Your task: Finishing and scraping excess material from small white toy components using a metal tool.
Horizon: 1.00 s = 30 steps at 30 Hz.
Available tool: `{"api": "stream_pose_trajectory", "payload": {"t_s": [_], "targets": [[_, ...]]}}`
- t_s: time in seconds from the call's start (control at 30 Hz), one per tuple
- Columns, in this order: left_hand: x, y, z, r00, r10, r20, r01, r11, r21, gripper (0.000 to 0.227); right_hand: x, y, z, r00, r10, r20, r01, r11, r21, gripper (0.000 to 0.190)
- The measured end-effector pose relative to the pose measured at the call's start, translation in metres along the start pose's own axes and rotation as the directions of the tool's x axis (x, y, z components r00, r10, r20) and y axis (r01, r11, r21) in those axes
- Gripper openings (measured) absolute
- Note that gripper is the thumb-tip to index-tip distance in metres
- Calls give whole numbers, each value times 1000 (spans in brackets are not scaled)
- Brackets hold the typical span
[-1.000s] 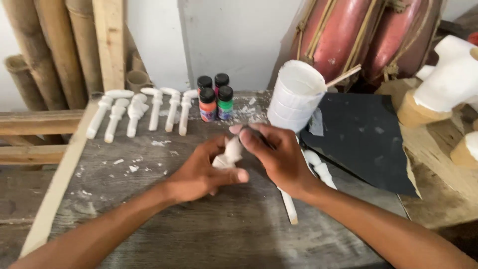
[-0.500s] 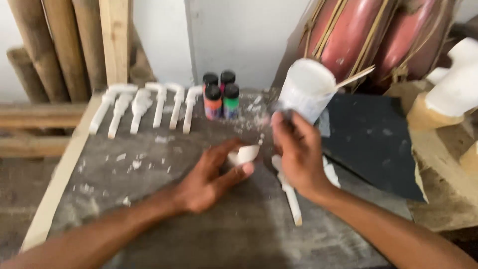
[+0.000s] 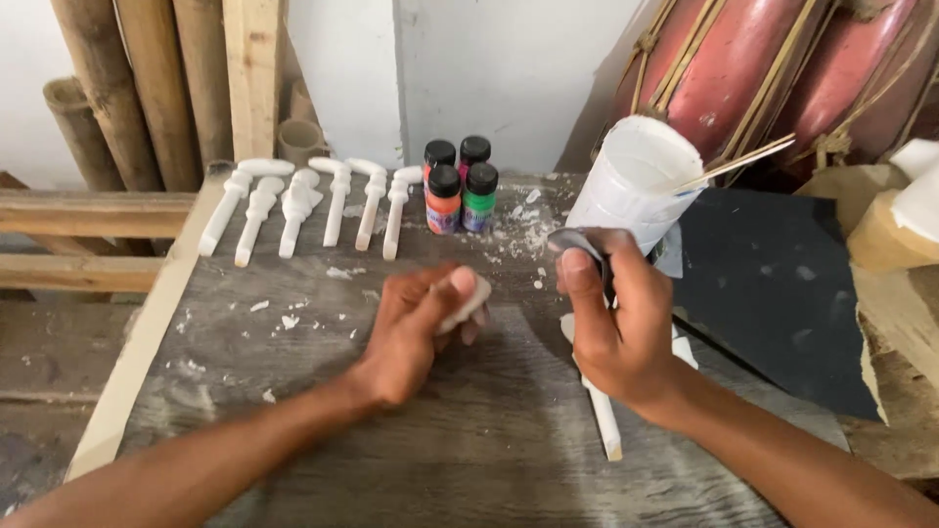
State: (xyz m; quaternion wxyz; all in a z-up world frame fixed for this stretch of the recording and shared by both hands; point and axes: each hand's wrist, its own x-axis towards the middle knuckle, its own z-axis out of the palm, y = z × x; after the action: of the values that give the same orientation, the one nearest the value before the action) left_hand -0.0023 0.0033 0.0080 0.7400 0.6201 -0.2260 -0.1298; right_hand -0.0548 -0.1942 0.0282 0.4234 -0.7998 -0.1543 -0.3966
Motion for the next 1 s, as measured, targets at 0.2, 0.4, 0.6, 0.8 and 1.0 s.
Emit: {"api": "stream_pose_trajectory", "payload": {"t_s": [0.2,0.4,0.6,0.8,1.0], "targets": [[5,-2,2,997,3,73,13,976,-219,59,-12,21,-2,987,-157,-38,152,982,-110,16],[12,0,2,973,-94,210,135,973,-187,64,-11,22,2,964,-267,-11,263,955,-137,15],[11,10,4,955,-230,185,257,957,-135,50,-6,-8,-5,980,-11,198,42,987,-153,30],[12,2,2,967,-147,208,180,972,-151,31,-5,-10,-9,955,-230,187,267,941,-205,24],[4,3,3,958,-76,276,109,988,-107,33,-3,-9,-9,934,-295,204,335,919,-207,26]]}}
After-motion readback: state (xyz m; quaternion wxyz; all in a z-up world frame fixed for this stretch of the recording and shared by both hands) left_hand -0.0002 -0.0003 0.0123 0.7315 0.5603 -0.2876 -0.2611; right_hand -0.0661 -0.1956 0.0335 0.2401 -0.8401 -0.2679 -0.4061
